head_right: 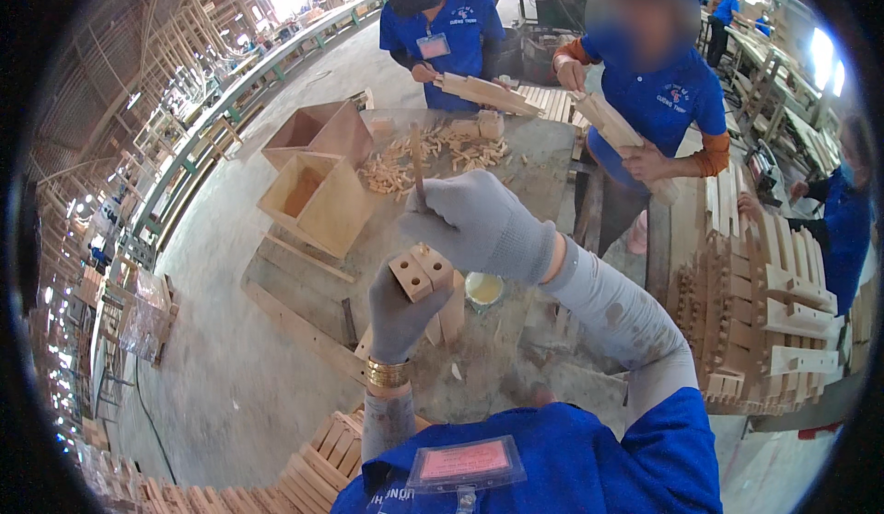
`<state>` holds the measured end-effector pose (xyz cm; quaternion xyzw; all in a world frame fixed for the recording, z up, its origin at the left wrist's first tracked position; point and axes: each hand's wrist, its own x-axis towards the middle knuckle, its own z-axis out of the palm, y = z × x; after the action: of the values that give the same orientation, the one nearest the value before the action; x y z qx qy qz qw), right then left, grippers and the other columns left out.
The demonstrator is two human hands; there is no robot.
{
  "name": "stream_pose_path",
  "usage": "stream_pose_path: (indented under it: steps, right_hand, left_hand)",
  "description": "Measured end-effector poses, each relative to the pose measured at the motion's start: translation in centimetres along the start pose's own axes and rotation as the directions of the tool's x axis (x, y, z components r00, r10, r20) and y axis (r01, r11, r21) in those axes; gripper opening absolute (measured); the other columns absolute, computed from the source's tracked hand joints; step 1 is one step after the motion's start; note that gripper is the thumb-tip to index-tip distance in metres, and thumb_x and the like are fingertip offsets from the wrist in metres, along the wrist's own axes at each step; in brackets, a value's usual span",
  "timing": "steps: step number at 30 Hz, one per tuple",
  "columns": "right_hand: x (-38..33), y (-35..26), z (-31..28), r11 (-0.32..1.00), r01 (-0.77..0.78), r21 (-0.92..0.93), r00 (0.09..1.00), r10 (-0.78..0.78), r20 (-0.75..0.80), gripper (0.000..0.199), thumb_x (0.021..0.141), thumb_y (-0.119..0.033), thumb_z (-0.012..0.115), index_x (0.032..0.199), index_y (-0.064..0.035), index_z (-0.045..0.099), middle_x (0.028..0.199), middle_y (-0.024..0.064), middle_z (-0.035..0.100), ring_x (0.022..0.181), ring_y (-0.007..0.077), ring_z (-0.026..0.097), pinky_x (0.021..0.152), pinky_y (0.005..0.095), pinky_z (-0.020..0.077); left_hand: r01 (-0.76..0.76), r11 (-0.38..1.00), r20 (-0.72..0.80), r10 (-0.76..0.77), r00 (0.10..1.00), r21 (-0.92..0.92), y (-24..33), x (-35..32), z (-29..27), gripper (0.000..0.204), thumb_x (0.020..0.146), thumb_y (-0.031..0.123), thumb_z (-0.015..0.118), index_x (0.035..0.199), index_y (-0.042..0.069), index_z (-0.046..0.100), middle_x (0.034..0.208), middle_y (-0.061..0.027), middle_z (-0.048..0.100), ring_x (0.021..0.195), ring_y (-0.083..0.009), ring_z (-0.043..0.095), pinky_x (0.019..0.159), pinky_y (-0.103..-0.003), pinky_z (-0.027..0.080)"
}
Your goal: The person applies glue to the holes of small wooden blocks using a brush and a small container. They repeatedly pick up blocks from a stack, apply the adhesive, and place them back down. Other workers are visible in the background handling similar wooden components.
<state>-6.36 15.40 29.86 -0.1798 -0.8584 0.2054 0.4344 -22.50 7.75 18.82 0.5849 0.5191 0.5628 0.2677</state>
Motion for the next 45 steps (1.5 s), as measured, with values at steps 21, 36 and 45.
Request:
stream_pose_path:
  steps: [21, 36, 45]
  right_hand:
    - [-1.4, 0.0, -0.3, 0.997, -0.077, 0.028, 0.994, 0.074, 0.079, 0.019, 0.082, -0.017, 0.066, 0.078, 0.0007, 0.062, 0.058, 0.0117, 0.056, 0.049, 0.0204, 0.057, 0.050, 0.0294, 0.0435]
    - [-0.8, -1.1, -1.2, 0.982, -0.142, 0.128, 0.989, 0.135, 0.059, 0.018, 0.084, -0.017, 0.062, 0.079, -0.0006, 0.061, 0.062, 0.0142, 0.059, 0.054, 0.0256, 0.060, 0.052, 0.0326, 0.0456]
    - [-9.6, 13.3, 6.9, 0.898, -0.415, -0.146, 0.905, 0.424, 0.040, 0.021, 0.084, -0.024, 0.062, 0.085, -0.0030, 0.062, 0.071, 0.0170, 0.061, 0.066, 0.0339, 0.062, 0.059, 0.0408, 0.0467]
  left_hand:
    - [-0.050, 0.999, -0.026, 0.050, 0.998, -0.004, -0.3, -0.5, -0.4, 0.045, 0.068, 0.009, 0.079, 0.105, 0.002, 0.054, 0.097, -0.0060, 0.063, 0.084, -0.0114, 0.061, 0.074, -0.027, 0.052]
    - [-0.019, 1.000, -0.050, 0.020, 0.999, 0.012, 0.9, -0.4, -0.3, 0.044, 0.068, 0.011, 0.080, 0.104, 0.000, 0.056, 0.094, -0.0059, 0.065, 0.081, -0.0103, 0.061, 0.071, -0.025, 0.051]
    - [0.065, 0.998, -0.140, -0.061, 0.988, 0.022, 0.0, -1.3, -2.0, 0.049, 0.065, 0.006, 0.080, 0.106, 0.003, 0.054, 0.096, -0.0052, 0.063, 0.085, -0.0112, 0.061, 0.074, -0.027, 0.052]
